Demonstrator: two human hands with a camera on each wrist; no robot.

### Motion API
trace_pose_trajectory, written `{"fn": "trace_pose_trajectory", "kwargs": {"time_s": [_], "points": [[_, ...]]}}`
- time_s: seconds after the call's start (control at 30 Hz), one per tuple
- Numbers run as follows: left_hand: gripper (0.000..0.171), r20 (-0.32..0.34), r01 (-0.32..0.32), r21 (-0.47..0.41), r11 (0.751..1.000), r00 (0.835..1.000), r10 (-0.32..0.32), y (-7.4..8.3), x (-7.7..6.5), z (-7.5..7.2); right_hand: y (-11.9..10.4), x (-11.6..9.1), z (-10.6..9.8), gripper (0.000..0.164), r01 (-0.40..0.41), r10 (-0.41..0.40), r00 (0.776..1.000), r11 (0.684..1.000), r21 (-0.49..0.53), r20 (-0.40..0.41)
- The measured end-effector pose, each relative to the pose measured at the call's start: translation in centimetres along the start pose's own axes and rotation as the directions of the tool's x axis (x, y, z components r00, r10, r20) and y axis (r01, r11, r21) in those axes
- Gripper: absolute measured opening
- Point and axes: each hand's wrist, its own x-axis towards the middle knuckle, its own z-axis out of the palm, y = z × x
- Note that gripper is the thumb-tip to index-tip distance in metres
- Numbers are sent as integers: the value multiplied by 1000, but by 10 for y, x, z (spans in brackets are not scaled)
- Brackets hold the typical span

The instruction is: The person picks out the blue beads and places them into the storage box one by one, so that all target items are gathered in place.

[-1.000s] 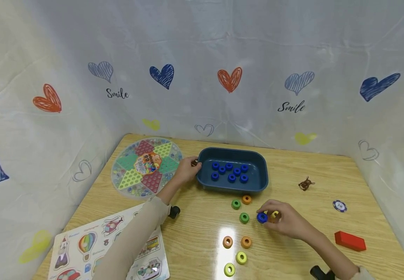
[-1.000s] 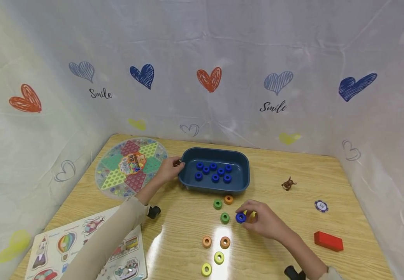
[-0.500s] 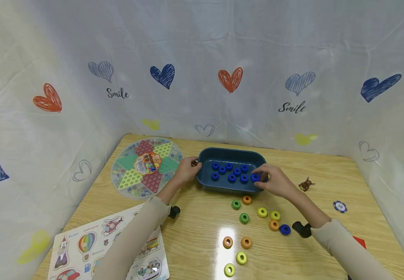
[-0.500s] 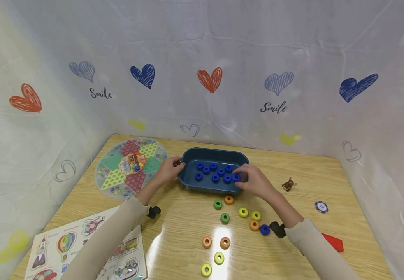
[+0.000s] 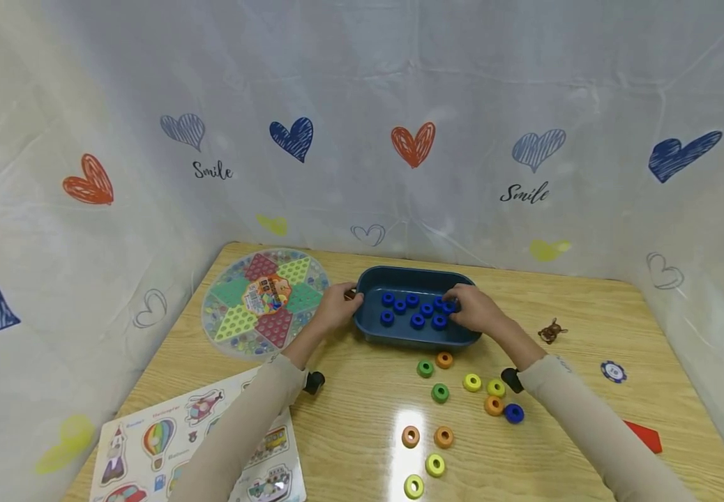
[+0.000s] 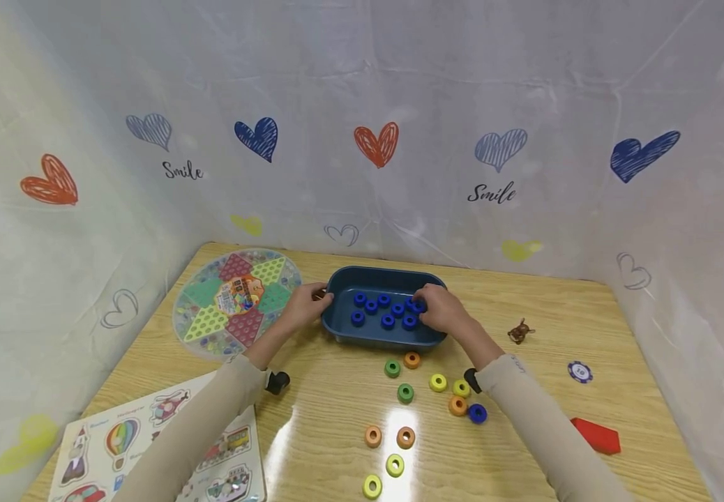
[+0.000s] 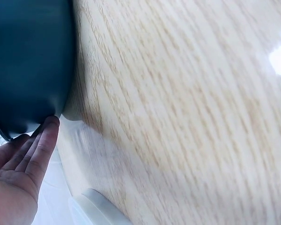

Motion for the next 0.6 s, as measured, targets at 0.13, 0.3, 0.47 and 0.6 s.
{"fn": "trace_pose_trajectory", "kwargs": {"time_s": [0.13,0.3,0.47,0.6], "points": [[31,-1,-7,8,1000,1000,7,0,1,1,1,3,2,33,-17,18,1000,999,-48,25],[31,0,-9,8,1000,1000,9,-2,1,2,-1,3,3,34,-30,32,999,997,-69,34],[32,-6,3,13,1000,1000,-3,-2,0,1,0,1,1,33,-1,1,1000,1000,-16,1],[33,-1,1,14,1000,1000,-1,-2,0,1,3,-6,-3,32,36,-31,998,992,122,-47]]}}
